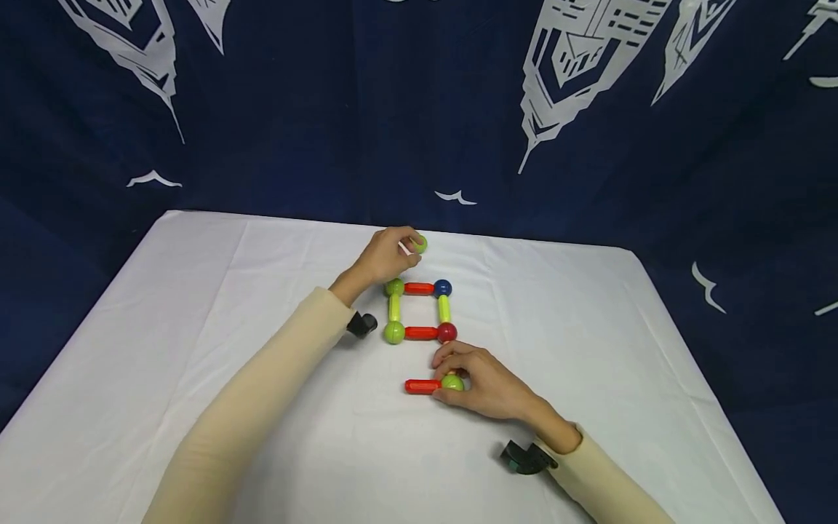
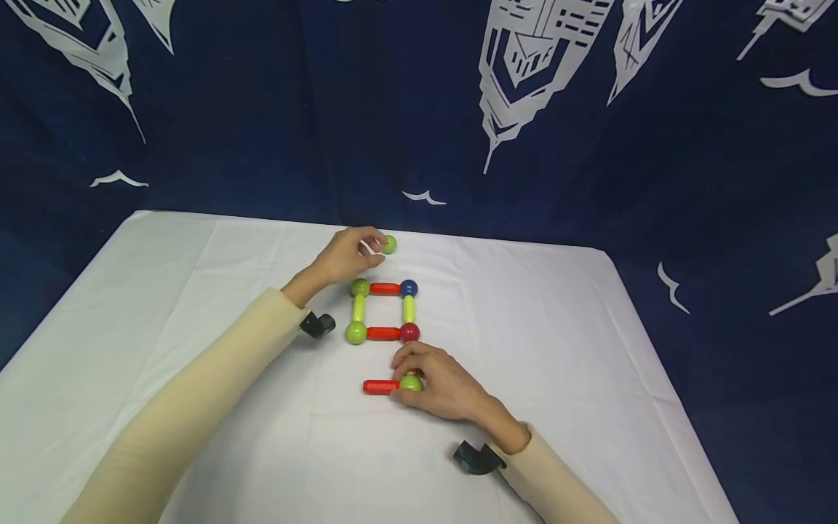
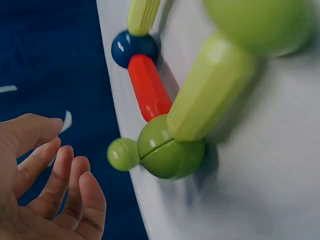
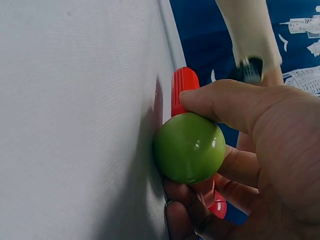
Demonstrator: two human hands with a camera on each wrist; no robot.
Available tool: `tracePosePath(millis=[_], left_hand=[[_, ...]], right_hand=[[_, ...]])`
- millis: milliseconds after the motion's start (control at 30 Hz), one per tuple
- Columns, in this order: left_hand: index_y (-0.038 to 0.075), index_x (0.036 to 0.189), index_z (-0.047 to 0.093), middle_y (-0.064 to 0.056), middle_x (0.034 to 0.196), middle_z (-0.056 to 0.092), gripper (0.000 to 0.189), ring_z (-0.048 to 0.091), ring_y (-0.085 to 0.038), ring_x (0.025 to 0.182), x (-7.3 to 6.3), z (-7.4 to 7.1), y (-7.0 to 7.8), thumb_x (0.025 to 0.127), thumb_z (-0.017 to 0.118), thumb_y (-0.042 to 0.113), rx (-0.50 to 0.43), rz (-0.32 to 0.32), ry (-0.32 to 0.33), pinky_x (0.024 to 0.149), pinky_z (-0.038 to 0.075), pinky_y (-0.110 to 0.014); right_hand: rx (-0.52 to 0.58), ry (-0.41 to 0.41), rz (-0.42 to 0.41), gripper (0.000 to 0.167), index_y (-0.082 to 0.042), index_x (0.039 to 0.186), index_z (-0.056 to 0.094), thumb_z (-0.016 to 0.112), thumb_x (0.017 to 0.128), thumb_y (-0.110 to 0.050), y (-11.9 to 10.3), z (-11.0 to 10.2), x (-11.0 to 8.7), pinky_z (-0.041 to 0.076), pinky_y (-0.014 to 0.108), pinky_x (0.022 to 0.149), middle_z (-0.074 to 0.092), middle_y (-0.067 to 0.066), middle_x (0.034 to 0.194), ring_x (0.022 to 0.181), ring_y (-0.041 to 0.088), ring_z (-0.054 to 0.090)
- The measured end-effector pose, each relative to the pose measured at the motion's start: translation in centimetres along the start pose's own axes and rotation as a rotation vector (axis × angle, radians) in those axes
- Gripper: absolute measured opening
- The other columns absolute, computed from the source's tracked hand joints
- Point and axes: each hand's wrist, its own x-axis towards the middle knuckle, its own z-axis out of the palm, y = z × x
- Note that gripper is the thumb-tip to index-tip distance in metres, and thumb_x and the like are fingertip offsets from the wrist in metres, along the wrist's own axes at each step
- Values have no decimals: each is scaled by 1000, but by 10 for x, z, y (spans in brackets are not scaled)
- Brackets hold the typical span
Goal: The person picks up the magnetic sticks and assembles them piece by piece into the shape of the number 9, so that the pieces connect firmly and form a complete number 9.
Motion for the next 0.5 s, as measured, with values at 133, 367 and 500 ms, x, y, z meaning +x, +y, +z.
tracePosePath(millis=[133,367,500], left_hand=[[7,128,63,-15,126,58,35,56,-28,107,26,5,-4,93,68,7,-56,-70,-6,91,47,-36],[25,138,59,-8,152,38,43,38,-29,138,53,18,-28,98,63,12,-219,-255,-73,116,31,-48],[24,138,59,-11,145,47,41,45,-28,128,57,25,-36,98,59,12,-152,-263,-100,112,36,-43]], right_hand=[[7,-7,-2,10,-19,95,74,78,87,-22,0,-1,-1,47,33,95,62,-6,115,107,10,55],[11,-16,-21,9,-19,95,74,78,87,-21,2,-1,-1,47,33,96,62,-6,116,108,10,55],[9,-15,-18,9,-19,95,74,78,87,-22,3,-2,-2,47,32,95,61,-6,116,108,9,55]])
